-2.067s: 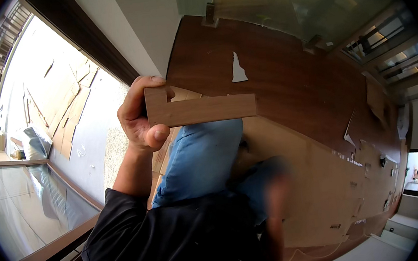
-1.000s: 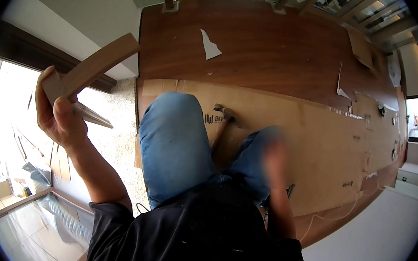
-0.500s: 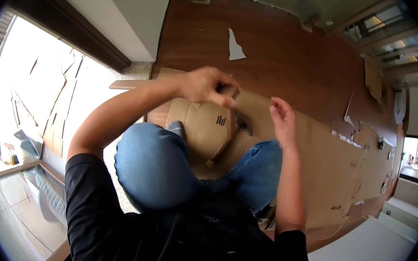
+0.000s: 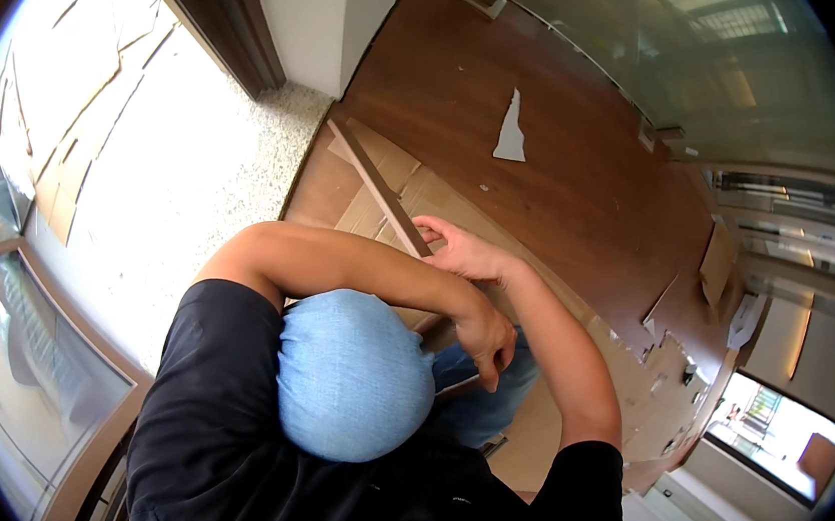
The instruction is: The person installs wood trim by hand using a hammer and a nail gun. The person fits a piece of trim into a corner, secures it with a nail gun, and then hammers it flush.
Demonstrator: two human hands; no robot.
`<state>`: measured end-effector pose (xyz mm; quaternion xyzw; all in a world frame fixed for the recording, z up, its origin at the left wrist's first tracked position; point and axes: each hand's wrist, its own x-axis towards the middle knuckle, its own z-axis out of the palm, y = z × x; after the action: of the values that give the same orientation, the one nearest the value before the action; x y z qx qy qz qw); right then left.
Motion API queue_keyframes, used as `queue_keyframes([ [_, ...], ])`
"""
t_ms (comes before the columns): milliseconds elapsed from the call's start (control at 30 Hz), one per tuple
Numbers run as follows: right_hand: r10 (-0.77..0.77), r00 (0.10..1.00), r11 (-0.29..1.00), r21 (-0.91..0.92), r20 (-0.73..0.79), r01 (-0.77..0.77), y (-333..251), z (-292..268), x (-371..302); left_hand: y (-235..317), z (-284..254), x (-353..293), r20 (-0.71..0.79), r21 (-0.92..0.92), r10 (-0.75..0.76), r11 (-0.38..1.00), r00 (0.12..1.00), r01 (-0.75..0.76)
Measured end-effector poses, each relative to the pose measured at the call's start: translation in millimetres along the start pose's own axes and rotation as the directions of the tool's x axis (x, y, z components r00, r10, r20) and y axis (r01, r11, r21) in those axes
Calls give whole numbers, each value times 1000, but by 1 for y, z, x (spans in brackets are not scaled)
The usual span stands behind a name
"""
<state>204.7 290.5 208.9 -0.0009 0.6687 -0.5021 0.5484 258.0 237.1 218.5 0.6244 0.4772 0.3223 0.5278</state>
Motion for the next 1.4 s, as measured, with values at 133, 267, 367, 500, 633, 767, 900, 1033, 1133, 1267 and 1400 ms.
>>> queue_keyframes([
  [133,-54,973,998,16,-222,59,24,-12,2,1,-16,-3,-2,156,-9,988,1000,9],
  [267,-74,936,987,109,-343,118,27,-19,13,-26,-15,-13,-62,269,-15,963,998,31],
  [367,-138,881,944,210,-452,256,38,-35,25,-53,-2,-33,-416,498,230,867,880,9],
  [500,-194,858,915,226,-477,333,43,-74,83,-71,-24,-120,-704,594,520,805,484,0],
  [633,-150,833,818,407,-533,407,7,-89,152,-91,-16,-221,-975,166,129,964,180,208],
  [767,-198,787,786,385,-585,484,-51,-100,249,-112,26,-307,-868,-441,-355,873,-347,210],
  [900,-316,661,787,201,-681,583,-83,-130,331,-168,49,-355,-658,-668,-591,745,-467,-1],
  [1033,-313,563,775,138,-765,617,-113,-134,373,-201,53,-360,-594,-742,-746,653,-300,-154],
  [1133,-517,536,654,96,-668,750,-115,-147,390,-213,32,-358,-587,-762,-774,627,-237,-160],
  [1267,-554,526,644,67,-645,762,-119,-140,399,-228,5,-365,-555,-762,-798,601,-234,-242],
  [1400,-355,608,763,156,-710,628,-118,-130,391,-238,-7,-368,-597,-722,-766,643,-238,-258],
])
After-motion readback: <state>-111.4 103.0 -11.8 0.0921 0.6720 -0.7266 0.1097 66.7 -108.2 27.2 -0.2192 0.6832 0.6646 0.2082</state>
